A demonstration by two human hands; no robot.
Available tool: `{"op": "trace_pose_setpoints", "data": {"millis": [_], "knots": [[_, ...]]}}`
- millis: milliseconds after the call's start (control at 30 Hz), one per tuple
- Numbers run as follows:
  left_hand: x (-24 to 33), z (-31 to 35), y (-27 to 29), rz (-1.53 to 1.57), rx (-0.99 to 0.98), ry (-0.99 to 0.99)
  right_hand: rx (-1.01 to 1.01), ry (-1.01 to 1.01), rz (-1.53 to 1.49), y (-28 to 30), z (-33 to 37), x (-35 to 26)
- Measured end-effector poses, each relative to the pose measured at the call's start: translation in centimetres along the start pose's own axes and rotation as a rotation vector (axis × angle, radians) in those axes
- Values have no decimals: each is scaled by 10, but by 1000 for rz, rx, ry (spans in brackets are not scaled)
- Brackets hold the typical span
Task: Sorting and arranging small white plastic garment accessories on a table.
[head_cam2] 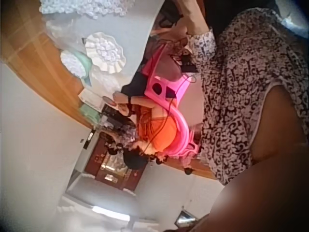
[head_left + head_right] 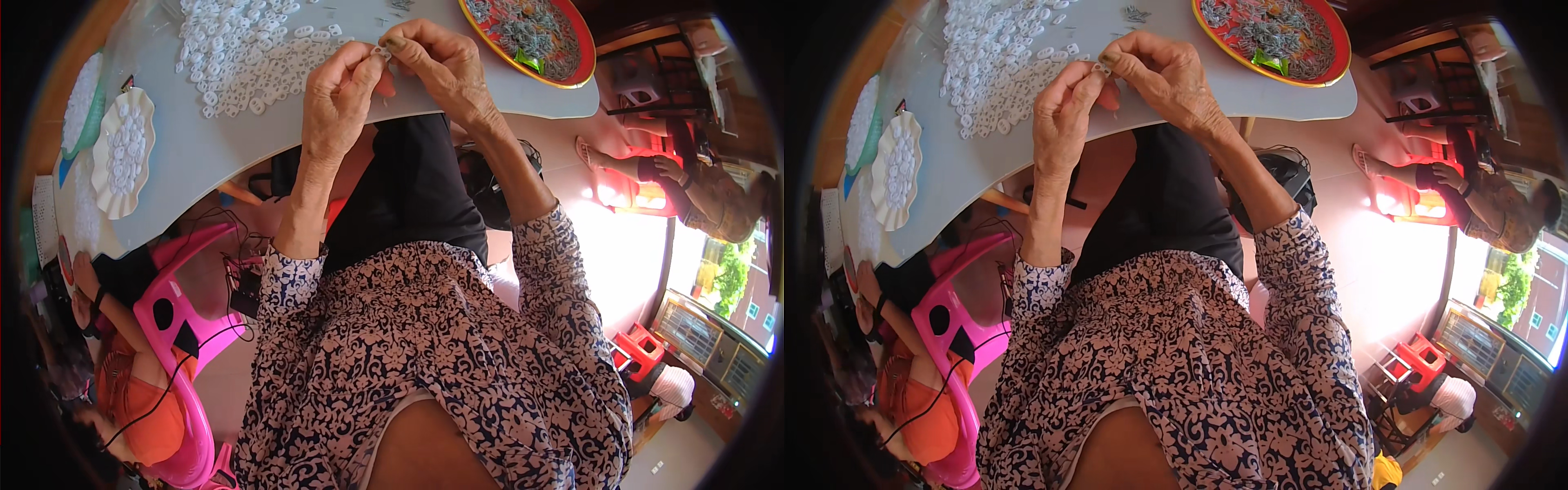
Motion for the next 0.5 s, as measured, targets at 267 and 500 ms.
{"op": "trace_pose_setpoints", "data": {"millis": [267,500], "knots": [[0,1,-6,-47,45,-14,38,-40,-17,-1,1,1],[3,0,-7,-29,37,-19,55,-72,-21,0,2,-5]]}}
Point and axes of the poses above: each hand's wrist, its own z-axis away from the middle knuckle, its own y-axis out of the back of the hand, x = y × z, the point moved 1 cm from there along -z, towards the middle knuckle, and after that the axes turned 11 degrees about x, right-handed, at the moved point
